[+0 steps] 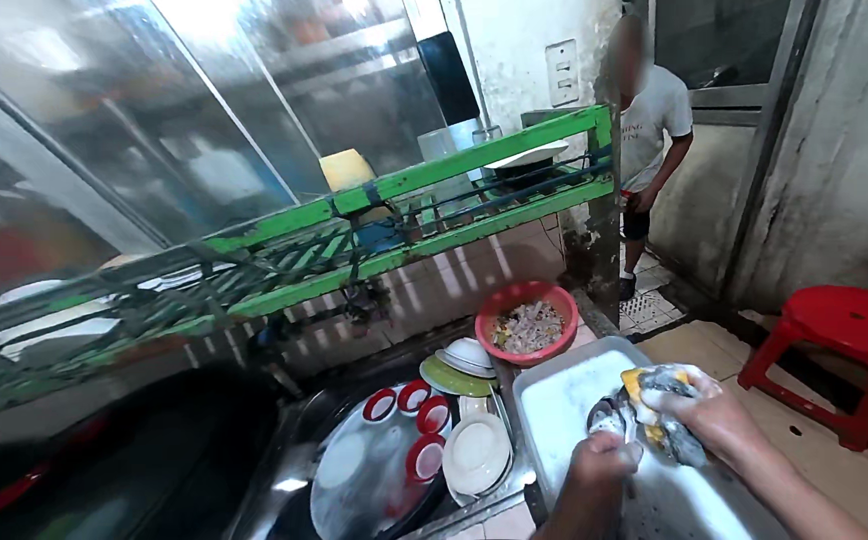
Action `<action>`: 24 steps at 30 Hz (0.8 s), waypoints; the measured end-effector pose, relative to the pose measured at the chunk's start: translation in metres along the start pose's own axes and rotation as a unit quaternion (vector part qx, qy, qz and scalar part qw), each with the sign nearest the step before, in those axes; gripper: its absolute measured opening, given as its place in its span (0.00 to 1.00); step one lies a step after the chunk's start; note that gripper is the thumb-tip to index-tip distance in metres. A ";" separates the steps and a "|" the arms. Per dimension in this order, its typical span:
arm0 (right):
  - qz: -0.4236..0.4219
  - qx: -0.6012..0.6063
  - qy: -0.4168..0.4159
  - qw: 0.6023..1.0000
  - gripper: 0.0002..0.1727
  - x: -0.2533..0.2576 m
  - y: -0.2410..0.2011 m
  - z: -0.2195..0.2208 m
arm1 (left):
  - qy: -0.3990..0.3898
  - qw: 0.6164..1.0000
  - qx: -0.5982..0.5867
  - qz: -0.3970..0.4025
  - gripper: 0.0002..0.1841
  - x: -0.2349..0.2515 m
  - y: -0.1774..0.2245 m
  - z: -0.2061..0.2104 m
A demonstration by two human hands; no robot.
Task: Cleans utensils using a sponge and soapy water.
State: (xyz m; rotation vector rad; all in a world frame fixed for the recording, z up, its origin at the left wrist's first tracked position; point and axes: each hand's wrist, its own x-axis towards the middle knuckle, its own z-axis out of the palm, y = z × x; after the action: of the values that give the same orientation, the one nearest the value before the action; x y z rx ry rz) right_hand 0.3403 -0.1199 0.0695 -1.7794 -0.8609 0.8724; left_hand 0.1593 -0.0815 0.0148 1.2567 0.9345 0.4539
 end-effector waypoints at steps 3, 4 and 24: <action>0.010 -0.067 -0.059 0.996 0.28 -0.006 -0.001 0.007 | 0.021 0.996 0.083 0.014 0.13 0.000 0.000 0.002; 0.008 -0.077 -0.073 0.994 0.27 -0.007 -0.001 0.007 | 0.025 0.997 0.071 0.030 0.12 0.000 -0.002 0.002; -0.014 -0.052 0.012 0.999 0.26 -0.017 0.011 0.018 | -0.024 0.989 -0.084 0.123 0.08 -0.020 0.011 -0.006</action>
State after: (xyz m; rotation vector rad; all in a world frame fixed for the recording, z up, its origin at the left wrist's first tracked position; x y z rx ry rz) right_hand 0.3183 -0.1294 0.0572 -1.8588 -0.9276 0.8007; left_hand 0.1455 -0.0895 0.0321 1.2271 0.6878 0.6803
